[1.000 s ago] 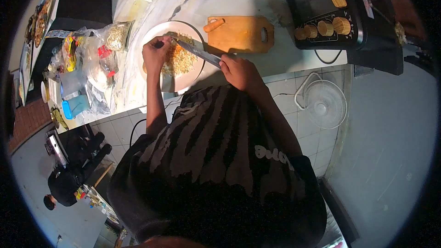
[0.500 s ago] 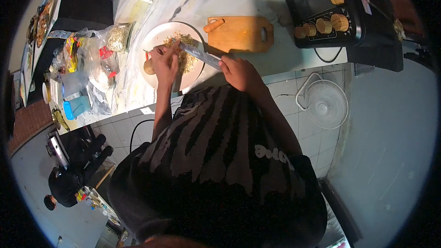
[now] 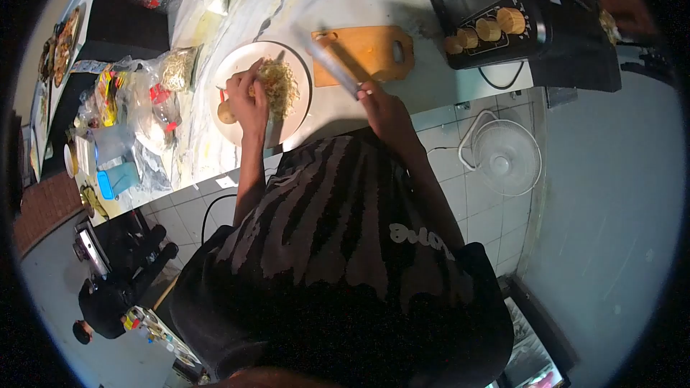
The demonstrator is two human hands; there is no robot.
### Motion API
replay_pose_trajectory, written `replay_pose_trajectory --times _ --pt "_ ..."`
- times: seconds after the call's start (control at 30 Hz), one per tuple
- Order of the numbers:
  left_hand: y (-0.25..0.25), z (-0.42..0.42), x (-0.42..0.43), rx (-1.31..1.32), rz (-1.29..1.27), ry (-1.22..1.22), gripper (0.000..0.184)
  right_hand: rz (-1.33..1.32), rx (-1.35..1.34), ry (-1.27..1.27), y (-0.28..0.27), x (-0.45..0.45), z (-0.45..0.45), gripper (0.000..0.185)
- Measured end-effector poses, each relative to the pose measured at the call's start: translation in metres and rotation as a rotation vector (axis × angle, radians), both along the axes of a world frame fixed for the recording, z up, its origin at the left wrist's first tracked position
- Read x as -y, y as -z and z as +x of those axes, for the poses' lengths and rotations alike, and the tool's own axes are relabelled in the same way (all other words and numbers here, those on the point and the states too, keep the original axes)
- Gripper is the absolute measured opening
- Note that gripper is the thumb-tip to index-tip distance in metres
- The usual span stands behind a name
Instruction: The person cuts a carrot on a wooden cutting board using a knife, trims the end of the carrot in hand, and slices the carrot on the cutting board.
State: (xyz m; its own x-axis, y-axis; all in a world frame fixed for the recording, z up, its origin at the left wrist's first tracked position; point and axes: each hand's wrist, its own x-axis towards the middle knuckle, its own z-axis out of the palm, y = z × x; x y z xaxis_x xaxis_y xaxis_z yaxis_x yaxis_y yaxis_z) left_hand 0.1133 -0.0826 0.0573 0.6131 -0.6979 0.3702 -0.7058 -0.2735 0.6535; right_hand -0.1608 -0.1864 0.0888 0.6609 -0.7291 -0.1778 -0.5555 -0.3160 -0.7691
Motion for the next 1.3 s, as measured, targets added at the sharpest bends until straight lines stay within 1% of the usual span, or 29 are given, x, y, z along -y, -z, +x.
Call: replay_pose_trajectory --times 0.07,0.1,0.13,0.17,0.2,0.27,0.3,0.33,0.37,0.43,0.5,0.53,0.57,0.67,0.73,0.8,0.83,0.93,1.07,1.13,1.27,1.3 --pt "-0.005 -0.016 0.025 -0.112 -0.153 0.212 0.035 0.028 0.173 0.305 0.011 -0.002 -0.015 0.031" --pt "-0.012 -0.030 0.037 -0.151 -0.162 0.282 0.033 0.024 0.170 0.312 0.019 0.000 -0.024 0.031" --pt "-0.018 -0.043 0.051 -0.203 -0.129 0.392 0.029 0.062 0.207 0.372 0.025 0.001 -0.032 0.036" --pt "-0.009 -0.056 0.067 -0.203 -0.091 0.450 0.026 0.098 0.245 0.433 0.031 0.001 -0.039 0.043" --pt "-0.009 -0.072 0.080 -0.259 -0.015 0.467 0.024 0.095 0.246 0.444 0.030 0.000 -0.041 0.043" --pt "0.010 -0.091 0.105 -0.225 0.027 0.515 0.027 0.064 0.114 0.443 0.025 -0.002 -0.046 0.047" --pt "0.016 -0.097 0.117 -0.188 0.067 0.552 0.030 0.057 0.117 0.456 0.027 -0.003 -0.048 0.047" --pt "0.021 -0.102 0.125 -0.173 0.112 0.519 0.034 0.053 0.104 0.436 0.030 -0.006 -0.049 0.048" --pt "0.027 -0.104 0.131 -0.173 0.109 0.533 0.034 0.051 0.090 0.415 0.033 -0.009 -0.049 0.050" --pt "0.029 -0.106 0.139 -0.114 0.135 0.488 0.030 0.041 0.093 0.400 0.027 -0.014 -0.044 0.051" --pt "0.034 -0.105 0.139 -0.125 0.138 0.501 0.027 0.047 0.053 0.384 0.027 -0.020 -0.041 0.050" --pt "0.036 -0.104 0.139 -0.134 0.136 0.501 0.024 -0.075 0.088 0.360 0.030 -0.023 -0.039 0.051" --pt "0.039 -0.104 0.139 -0.136 0.138 0.510 0.024 -0.073 0.085 0.369 0.032 -0.024 -0.038 0.051" --pt "0.043 -0.105 0.138 -0.044 0.018 0.482 0.018 -0.060 0.050 0.334 0.032 -0.028 -0.038 0.052" --pt "0.044 -0.104 0.138 -0.099 0.014 0.498 0.017 0.026 0.014 0.352 0.030 -0.028 -0.038 0.050" --pt "0.044 -0.101 0.139 -0.211 0.044 0.504 0.014 0.043 -0.008 0.359 0.029 -0.026 -0.037 0.050" --pt "0.044 -0.100 0.140 -0.215 0.045 0.508 0.014 0.063 -0.028 0.362 0.029 -0.026 -0.037 0.050" --pt "0.044 -0.099 0.141 -0.246 0.054 0.517 0.014 0.009 -0.002 0.346 0.035 -0.026 -0.037 0.049" --pt "0.041 -0.101 0.139 -0.219 0.054 0.499 0.012 -0.030 0.017 0.331 0.042 -0.025 -0.035 0.049" --pt "0.040 -0.102 0.139 -0.224 0.061 0.491 0.011 0.058 0.005 0.326 0.036 -0.026 -0.033 0.050" --pt "0.040 -0.103 0.138 -0.221 0.034 0.502 0.010 0.013 -0.061 0.328 0.041 -0.035 -0.025 0.054" --pt "0.040 -0.102 0.138 -0.233 0.034 0.505 0.010 0.008 -0.085 0.293 0.039 -0.035 -0.022 0.062"
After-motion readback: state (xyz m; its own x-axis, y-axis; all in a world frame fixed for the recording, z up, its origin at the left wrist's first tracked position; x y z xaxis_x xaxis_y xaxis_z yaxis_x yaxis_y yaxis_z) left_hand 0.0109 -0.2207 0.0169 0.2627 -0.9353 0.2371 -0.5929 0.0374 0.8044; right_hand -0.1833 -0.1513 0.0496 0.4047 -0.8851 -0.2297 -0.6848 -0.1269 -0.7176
